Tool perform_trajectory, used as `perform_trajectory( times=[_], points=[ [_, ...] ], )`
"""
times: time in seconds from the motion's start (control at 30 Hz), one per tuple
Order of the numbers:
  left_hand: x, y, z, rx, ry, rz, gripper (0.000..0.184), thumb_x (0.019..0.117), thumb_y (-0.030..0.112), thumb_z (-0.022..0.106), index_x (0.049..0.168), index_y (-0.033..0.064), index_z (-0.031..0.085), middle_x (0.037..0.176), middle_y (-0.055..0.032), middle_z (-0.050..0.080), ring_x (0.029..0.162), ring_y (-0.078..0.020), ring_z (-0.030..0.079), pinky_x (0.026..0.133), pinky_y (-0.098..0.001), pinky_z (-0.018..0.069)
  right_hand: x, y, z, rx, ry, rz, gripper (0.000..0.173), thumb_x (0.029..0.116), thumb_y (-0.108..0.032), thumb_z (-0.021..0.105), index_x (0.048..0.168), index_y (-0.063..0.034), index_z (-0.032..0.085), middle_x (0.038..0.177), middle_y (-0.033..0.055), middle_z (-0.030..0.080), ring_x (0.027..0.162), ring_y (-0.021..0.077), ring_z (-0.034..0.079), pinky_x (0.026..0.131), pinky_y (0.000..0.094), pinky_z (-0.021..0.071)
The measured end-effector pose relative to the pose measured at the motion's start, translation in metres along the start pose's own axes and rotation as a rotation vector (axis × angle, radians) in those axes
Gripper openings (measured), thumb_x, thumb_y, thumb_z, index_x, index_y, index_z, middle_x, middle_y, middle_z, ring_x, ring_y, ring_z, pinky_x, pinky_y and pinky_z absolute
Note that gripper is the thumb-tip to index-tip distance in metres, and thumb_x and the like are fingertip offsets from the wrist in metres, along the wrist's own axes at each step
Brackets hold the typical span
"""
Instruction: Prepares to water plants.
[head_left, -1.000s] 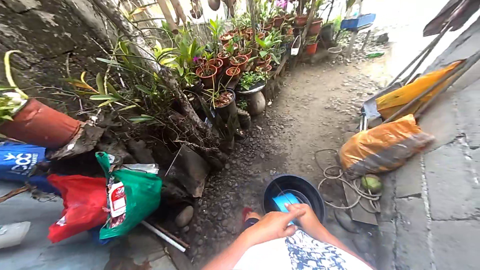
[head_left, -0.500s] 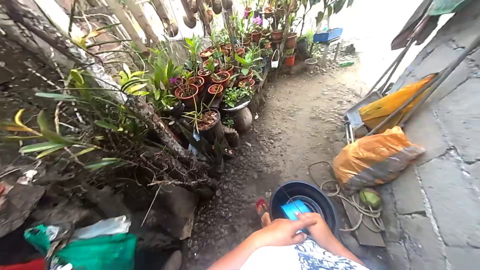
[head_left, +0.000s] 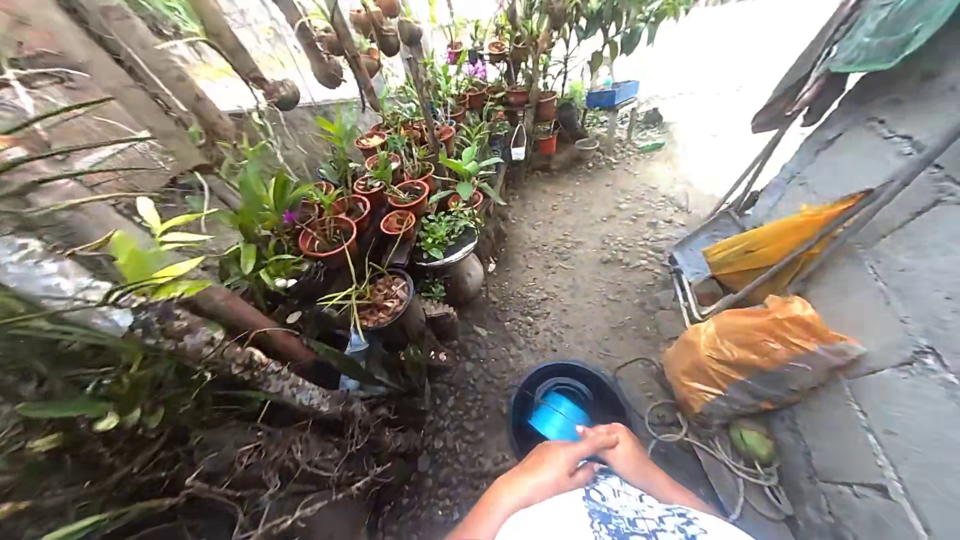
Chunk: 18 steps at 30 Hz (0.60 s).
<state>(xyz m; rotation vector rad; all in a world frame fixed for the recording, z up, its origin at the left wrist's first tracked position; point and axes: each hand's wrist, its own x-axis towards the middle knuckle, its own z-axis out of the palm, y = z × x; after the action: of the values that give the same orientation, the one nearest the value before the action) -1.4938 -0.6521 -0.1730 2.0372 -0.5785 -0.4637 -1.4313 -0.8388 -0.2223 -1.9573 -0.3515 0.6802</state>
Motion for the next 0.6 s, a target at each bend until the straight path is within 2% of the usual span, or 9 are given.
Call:
perform_trajectory(
  times=[0.17,0.3,0.4,0.5,0.6],
  points=[
    [0.051,-0.024,-0.035,-0.025,-0.005,0.027,0.043,0.1075,0.013,0.049,0.15,0.0067,0.052,0.138,-0.02,0.064,0.121,-0.038,0.066,0.104,-0.0582,0.0495,0.055,0.013,-0.026,0.005,0.032,0.01,0.053,0.0964,-0.044,0.061,0.06,-0.0062,0.06,0.062,0.003,0.06,0.065,0.0152,0.06,0.066,0.044,0.0503],
    [0.102,-0.044,-0.072,0.008,0.0,0.011,0.042,0.1081,0.015,0.048,0.149,0.0063,0.052,0.133,-0.0221,0.066,0.116,-0.0395,0.068,0.101,-0.0583,0.0504,0.113,0.004,-0.065,0.016,-0.02,0.025,0.05,0.0991,-0.037,0.06,0.06,-0.0067,0.058,0.062,0.0013,0.058,0.065,0.0129,0.058,0.067,0.0401,0.0488],
    [0.152,-0.055,-0.101,-0.004,0.007,-0.04,0.044,0.1096,0.017,0.045,0.153,0.011,0.049,0.136,-0.0213,0.064,0.121,-0.0385,0.066,0.104,-0.0583,0.0484,0.167,0.002,-0.105,-0.007,-0.052,0.004,0.05,0.0995,-0.038,0.059,0.06,-0.007,0.058,0.062,0.0015,0.057,0.066,0.0129,0.058,0.067,0.0404,0.0485],
    [0.213,-0.063,-0.13,-0.008,0.071,-0.042,0.044,0.1094,0.016,0.046,0.153,0.0102,0.048,0.136,-0.0214,0.064,0.121,-0.0381,0.066,0.104,-0.0582,0.0483,0.223,-0.002,-0.158,-0.033,-0.069,-0.021,0.05,0.0994,-0.039,0.06,0.061,-0.0074,0.06,0.063,0.0018,0.058,0.067,0.0136,0.059,0.068,0.0412,0.0489],
    [0.268,-0.066,-0.153,0.009,0.085,-0.031,0.045,0.1092,0.017,0.046,0.154,0.0105,0.047,0.134,-0.0219,0.065,0.118,-0.0389,0.067,0.103,-0.0585,0.0491,0.263,0.0,-0.206,-0.03,-0.07,-0.054,0.053,0.0989,-0.042,0.06,0.058,-0.0096,0.055,0.06,-0.0005,0.055,0.063,0.0115,0.056,0.064,0.039,0.0475]
  ],
)
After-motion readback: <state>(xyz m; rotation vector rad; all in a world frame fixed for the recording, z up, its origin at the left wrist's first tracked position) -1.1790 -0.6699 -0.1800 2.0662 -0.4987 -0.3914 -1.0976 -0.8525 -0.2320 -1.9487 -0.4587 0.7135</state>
